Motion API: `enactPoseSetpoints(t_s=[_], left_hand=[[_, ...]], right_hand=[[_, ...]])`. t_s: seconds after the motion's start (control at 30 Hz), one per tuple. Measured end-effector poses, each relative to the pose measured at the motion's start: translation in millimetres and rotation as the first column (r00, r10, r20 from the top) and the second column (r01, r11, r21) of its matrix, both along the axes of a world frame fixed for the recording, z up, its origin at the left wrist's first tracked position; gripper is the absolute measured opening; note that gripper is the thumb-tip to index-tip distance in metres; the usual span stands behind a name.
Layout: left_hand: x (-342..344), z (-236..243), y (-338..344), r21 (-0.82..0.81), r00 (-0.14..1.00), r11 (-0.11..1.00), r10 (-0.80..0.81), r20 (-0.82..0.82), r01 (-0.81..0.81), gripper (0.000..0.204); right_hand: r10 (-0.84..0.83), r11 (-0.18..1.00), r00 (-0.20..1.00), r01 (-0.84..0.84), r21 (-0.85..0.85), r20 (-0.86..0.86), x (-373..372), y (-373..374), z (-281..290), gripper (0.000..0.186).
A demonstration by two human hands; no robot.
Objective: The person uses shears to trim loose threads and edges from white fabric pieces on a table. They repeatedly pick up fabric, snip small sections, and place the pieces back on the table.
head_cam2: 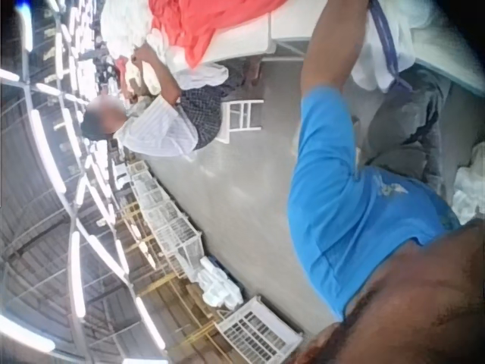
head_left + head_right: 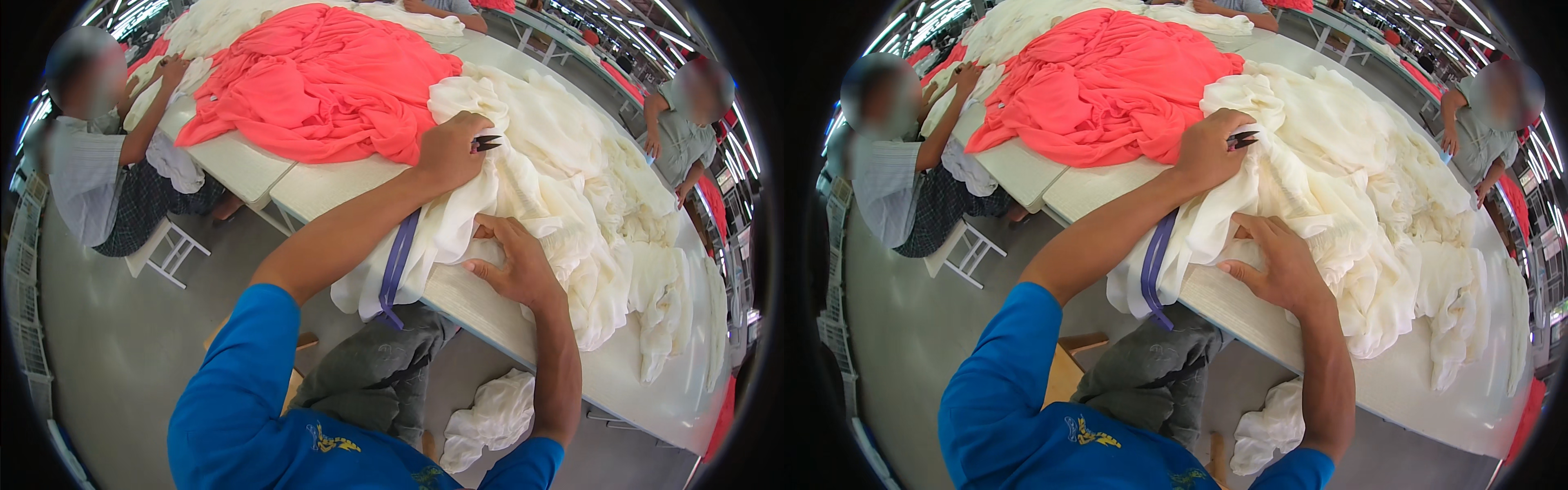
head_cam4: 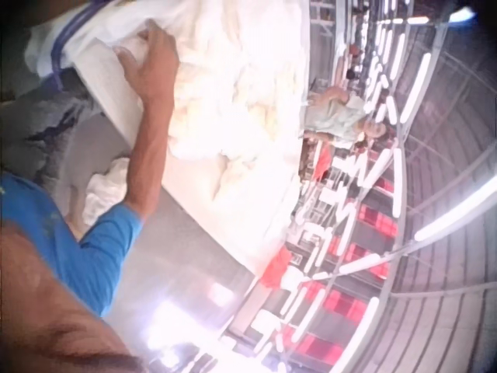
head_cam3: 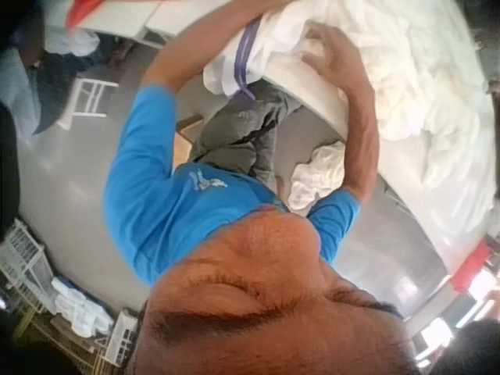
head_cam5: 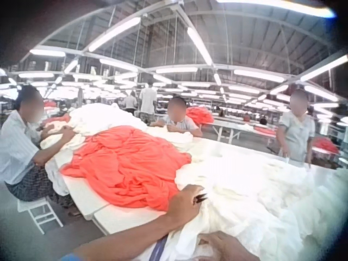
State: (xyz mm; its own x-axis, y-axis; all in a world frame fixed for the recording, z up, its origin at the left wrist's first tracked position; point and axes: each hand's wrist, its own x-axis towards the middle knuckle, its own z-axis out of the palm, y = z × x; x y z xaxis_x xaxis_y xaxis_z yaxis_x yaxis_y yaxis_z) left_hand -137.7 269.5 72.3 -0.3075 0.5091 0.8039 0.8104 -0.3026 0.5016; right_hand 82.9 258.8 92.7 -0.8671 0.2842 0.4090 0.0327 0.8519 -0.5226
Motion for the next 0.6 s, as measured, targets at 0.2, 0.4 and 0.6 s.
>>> enactPoseSetpoints(t_s=[0.2,0.4,0.6], left_hand=[[3,-4,4,-0.043,0.997,0.997,-0.060,0.044,0.062,0.038],[5,12,-23,0.047,0.999,0.998,0.039,-0.028,-0.037,0.041],[15,71,-155,0.228,0.919,0.926,-0.346,0.190,0.302,0.019]], right_hand=[[-0.105,0.982,0.992,0.094,0.162,0.064,-8,22,-13,0.023],[-0.165,0.946,0.986,0.157,0.285,0.007,-16,36,-30,0.012],[-0.271,0.901,0.962,0.264,0.345,-0.031,-1,40,-37,0.014]])
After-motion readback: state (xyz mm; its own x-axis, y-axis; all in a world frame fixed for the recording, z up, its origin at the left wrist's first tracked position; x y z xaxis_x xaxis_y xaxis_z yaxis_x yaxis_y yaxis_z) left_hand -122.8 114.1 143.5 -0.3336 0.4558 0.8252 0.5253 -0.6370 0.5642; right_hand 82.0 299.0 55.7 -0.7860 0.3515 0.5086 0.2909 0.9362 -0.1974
